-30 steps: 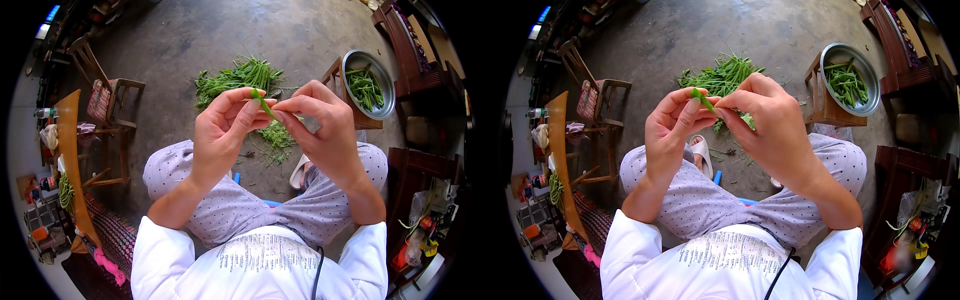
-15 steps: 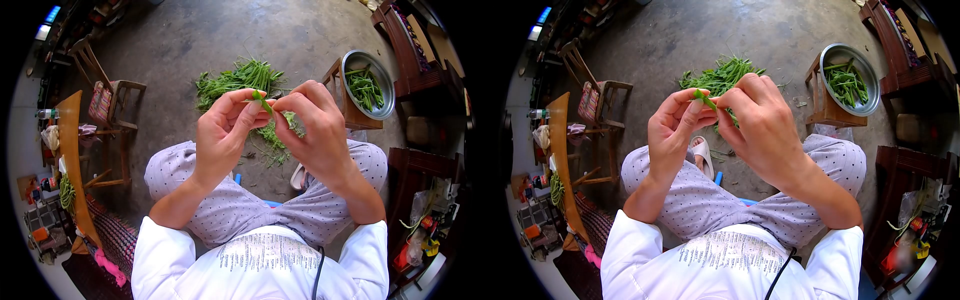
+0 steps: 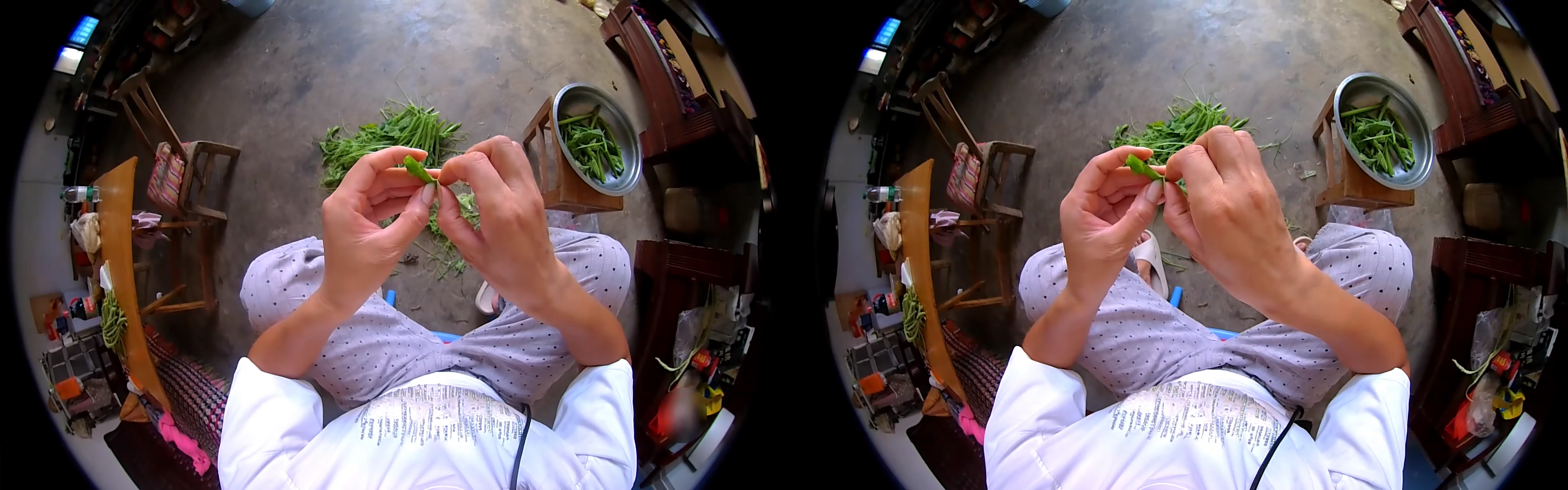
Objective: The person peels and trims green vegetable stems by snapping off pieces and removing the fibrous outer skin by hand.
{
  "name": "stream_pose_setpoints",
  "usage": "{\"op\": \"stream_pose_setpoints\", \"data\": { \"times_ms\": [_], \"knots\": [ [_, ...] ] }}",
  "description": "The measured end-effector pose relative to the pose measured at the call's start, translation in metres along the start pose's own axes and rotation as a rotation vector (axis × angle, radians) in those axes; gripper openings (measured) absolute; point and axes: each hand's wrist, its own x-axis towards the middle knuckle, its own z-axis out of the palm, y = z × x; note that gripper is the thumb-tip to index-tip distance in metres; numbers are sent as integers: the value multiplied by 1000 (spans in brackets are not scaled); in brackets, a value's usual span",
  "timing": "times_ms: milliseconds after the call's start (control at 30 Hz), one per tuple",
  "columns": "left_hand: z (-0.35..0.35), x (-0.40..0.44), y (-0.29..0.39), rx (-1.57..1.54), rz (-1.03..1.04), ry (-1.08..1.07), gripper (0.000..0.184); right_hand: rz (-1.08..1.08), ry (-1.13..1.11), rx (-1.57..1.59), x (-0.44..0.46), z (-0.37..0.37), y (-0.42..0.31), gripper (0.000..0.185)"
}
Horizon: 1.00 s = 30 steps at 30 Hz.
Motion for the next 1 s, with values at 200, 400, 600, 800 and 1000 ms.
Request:
{"op": "stream_pose_setpoints", "data": {
  "times_ms": [200,400,600,800,1000],
  "knots": [
    [1,2,-1,6,17,25,30,-17,47,-36,0,4,-1,20],
    [1,2,3,-13,-4,14,33,102,37,160,0,5,3,17],
    [-7,6,-5,-130,-38,-14,30,333,-136,471,8,-6,6,14],
    [-12,7,-7,-220,-67,-13,31,521,-214,999,5,-6,12,9],
    [-16,12,-2,-209,-76,34,32,584,-425,1316,11,-24,16,9]
  ]
}}
